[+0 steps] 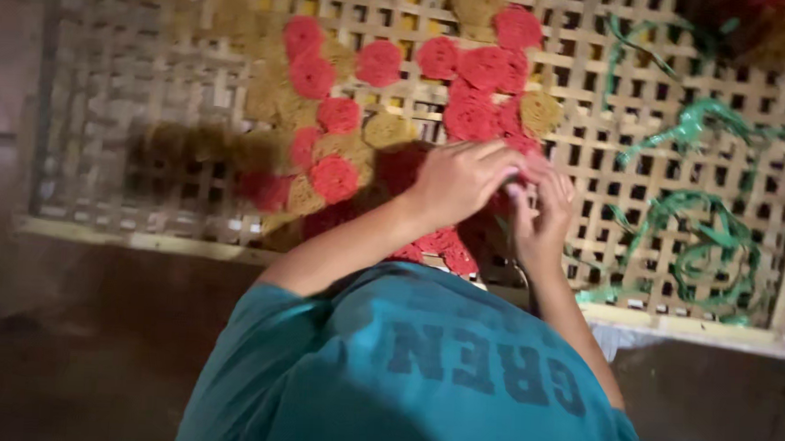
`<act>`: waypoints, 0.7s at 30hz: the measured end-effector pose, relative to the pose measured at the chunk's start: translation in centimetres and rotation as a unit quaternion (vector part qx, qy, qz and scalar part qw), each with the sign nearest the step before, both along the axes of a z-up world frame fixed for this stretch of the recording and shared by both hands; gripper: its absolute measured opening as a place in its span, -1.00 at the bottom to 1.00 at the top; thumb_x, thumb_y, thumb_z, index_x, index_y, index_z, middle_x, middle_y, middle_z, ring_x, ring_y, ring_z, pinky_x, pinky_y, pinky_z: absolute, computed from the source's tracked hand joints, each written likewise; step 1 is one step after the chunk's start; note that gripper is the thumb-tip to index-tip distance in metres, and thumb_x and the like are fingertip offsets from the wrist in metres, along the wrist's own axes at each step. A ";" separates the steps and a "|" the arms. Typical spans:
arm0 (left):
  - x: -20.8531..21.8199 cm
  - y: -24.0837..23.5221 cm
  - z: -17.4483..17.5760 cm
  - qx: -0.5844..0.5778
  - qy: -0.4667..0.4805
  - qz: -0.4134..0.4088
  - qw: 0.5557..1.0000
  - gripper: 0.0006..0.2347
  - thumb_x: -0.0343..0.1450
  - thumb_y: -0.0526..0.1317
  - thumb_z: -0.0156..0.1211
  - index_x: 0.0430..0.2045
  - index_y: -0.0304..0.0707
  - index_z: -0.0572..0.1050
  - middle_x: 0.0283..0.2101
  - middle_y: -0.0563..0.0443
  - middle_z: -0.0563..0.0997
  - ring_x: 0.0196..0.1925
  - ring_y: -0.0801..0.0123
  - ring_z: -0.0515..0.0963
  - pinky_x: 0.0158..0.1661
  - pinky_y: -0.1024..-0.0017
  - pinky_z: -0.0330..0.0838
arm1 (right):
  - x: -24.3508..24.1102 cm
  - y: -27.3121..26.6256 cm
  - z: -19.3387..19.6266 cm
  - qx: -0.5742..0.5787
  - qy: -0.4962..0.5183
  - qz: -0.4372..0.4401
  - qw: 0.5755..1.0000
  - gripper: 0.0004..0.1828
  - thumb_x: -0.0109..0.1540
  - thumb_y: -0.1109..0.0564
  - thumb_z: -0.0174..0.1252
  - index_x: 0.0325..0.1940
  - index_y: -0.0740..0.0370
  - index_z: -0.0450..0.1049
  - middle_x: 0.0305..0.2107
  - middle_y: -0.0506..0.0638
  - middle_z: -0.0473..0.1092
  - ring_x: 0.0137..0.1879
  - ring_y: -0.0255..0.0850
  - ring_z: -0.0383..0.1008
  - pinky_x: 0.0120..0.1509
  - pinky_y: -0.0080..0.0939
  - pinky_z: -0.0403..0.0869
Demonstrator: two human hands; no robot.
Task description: The person assembles small, coiled, flower-like items made of red and brown material on a wooden lattice tray. They pick up individual coils, arrange them into a larger bundle, and secure the bundle with a green plastic tie. The person repeats this process, creating multiple tied bundles.
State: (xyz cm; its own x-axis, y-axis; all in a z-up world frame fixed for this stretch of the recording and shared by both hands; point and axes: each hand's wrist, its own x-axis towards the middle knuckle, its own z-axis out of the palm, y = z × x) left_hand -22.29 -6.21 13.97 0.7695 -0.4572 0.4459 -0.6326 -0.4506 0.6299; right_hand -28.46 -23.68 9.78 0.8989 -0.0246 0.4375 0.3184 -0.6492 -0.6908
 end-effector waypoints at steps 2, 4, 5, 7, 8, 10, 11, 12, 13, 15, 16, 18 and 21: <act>0.5 0.3 -1.4 0.004 -0.001 0.010 1.000 -0.89 0.50 -0.22 0.15 -0.16 -0.08 0.55 -0.19 0.06 0.64 -0.20 0.22 0.67 -0.26 0.30 0.54 | 0.5 0.2 -1.5 0.158 0.058 0.012 0.986 -0.92 0.38 0.32 0.13 -0.05 0.37 0.50 -0.07 0.12 0.50 0.09 -0.09 0.48 0.24 -0.11 0.41; 2.0 1.5 -2.6 0.023 -0.013 0.034 0.999 -0.83 0.50 -0.24 0.09 -0.05 -0.12 0.53 -0.06 0.02 0.65 -0.04 0.21 0.68 -0.17 0.30 0.55 | 0.9 0.1 -2.8 0.277 0.087 0.031 0.956 -0.93 0.44 0.32 0.06 -0.07 0.37 0.47 -0.12 0.06 0.51 0.00 -0.22 0.52 0.16 -0.23 0.48; 3.4 3.0 -3.1 0.092 -0.005 0.113 0.989 -0.76 0.56 -0.24 0.02 0.10 -0.18 0.47 0.04 -0.04 0.62 0.08 0.20 0.61 0.06 0.23 0.47 | 1.0 0.0 -3.3 0.318 0.088 0.043 0.943 -0.94 0.45 0.32 0.05 -0.08 0.36 0.44 -0.13 0.05 0.50 -0.01 -0.25 0.53 0.14 -0.27 0.49; 6.8 7.5 -4.0 0.172 0.028 0.262 0.949 -0.64 0.66 -0.16 -0.18 0.32 -0.36 0.30 0.38 -0.22 0.38 0.48 0.08 0.26 0.40 0.11 0.04 | 1.1 -0.2 -4.2 0.362 0.091 0.049 0.927 -0.95 0.46 0.33 0.04 -0.09 0.37 0.41 -0.15 0.03 0.49 -0.04 -0.29 0.54 0.13 -0.32 0.50; 7.6 10.3 -4.5 0.268 0.062 0.314 0.909 -0.51 0.56 -0.07 -0.14 0.37 -0.39 0.24 0.47 -0.17 0.25 0.54 0.20 0.15 0.51 0.19 0.03 | 1.0 -0.3 -4.5 0.364 0.091 0.042 0.926 -0.95 0.45 0.33 0.04 -0.09 0.37 0.41 -0.16 0.02 0.49 -0.05 -0.29 0.53 0.13 -0.32 0.50; 8.8 14.6 -5.6 0.293 0.094 0.392 0.867 -0.45 0.40 -0.12 0.03 0.30 -0.42 0.26 0.38 -0.23 0.27 0.41 0.05 0.22 0.32 0.12 0.13 | 0.6 -0.1 -4.7 0.379 0.094 0.040 0.920 -0.95 0.45 0.33 0.05 -0.09 0.37 0.42 -0.17 0.01 0.48 -0.08 -0.30 0.51 0.10 -0.33 0.49; 8.7 16.2 -6.2 0.282 0.107 0.384 0.873 -0.50 0.45 -0.16 0.04 0.29 -0.42 0.28 0.38 -0.26 0.29 0.35 0.01 0.32 0.23 0.17 0.26 | 0.3 -0.1 -4.5 0.391 0.096 0.046 0.914 -0.96 0.44 0.34 0.06 -0.09 0.37 0.43 -0.17 0.01 0.48 -0.10 -0.31 0.49 0.08 -0.33 0.49; 8.8 17.4 -6.6 0.271 0.120 0.374 0.879 -0.56 0.50 -0.20 0.05 0.28 -0.42 0.29 0.38 -0.29 0.31 0.30 -0.03 0.42 0.14 0.22 0.40 | 0.8 0.3 -4.3 0.404 0.097 0.050 0.908 -0.96 0.43 0.34 0.08 -0.09 0.37 0.44 -0.17 0.01 0.48 -0.11 -0.32 0.48 0.06 -0.34 0.48; 8.6 18.0 -6.9 0.238 0.162 0.386 0.876 -0.61 0.55 -0.19 0.02 0.30 -0.28 0.33 0.34 -0.20 0.40 0.24 0.03 0.50 0.14 0.24 0.44 | 1.4 0.6 -4.0 0.377 0.098 0.048 0.920 -0.95 0.42 0.34 0.10 -0.10 0.37 0.48 -0.21 0.00 0.46 -0.15 -0.33 0.46 0.00 -0.36 0.45; 7.4 17.8 -7.6 0.175 0.245 0.401 0.865 -0.67 0.64 -0.17 -0.04 0.34 -0.02 0.41 0.25 -0.03 0.57 0.13 0.14 0.66 0.15 0.30 0.54 | 1.5 1.3 -2.9 0.324 0.100 0.039 0.940 -0.93 0.39 0.34 0.15 -0.12 0.37 0.55 -0.28 -0.02 0.43 -0.22 -0.37 0.40 -0.11 -0.39 0.39; 7.0 16.9 -7.9 0.016 0.303 0.346 0.888 -0.67 0.61 -0.17 -0.03 0.31 -0.09 0.40 0.22 -0.05 0.59 0.10 0.15 0.67 0.12 0.29 0.57 | 1.3 1.6 -2.3 0.271 0.100 0.023 0.957 -0.94 0.35 0.33 0.19 -0.14 0.35 0.57 -0.34 -0.02 0.43 -0.26 -0.34 0.40 -0.14 -0.36 0.38; 6.2 14.5 -8.7 -0.298 0.402 0.202 0.842 -0.66 0.57 -0.17 -0.01 0.24 -0.24 0.40 0.16 -0.09 0.62 0.04 0.19 0.70 0.06 0.27 0.63 | 1.3 1.9 -1.1 0.159 0.105 -0.015 0.981 -0.96 0.29 0.30 0.27 -0.19 0.30 0.62 -0.45 -0.01 0.44 -0.34 -0.29 0.39 -0.20 -0.30 0.35; 4.4 10.9 -9.8 -0.407 0.484 0.053 0.773 -0.65 0.58 -0.19 -0.04 0.28 -0.25 0.35 0.17 -0.02 0.57 0.10 0.26 0.63 0.09 0.18 0.57 | 1.7 2.6 0.6 0.032 0.010 0.004 0.999 -0.98 0.26 0.25 0.33 -0.23 0.23 0.63 -0.40 0.01 0.48 -0.22 -0.14 0.44 0.02 -0.17 0.36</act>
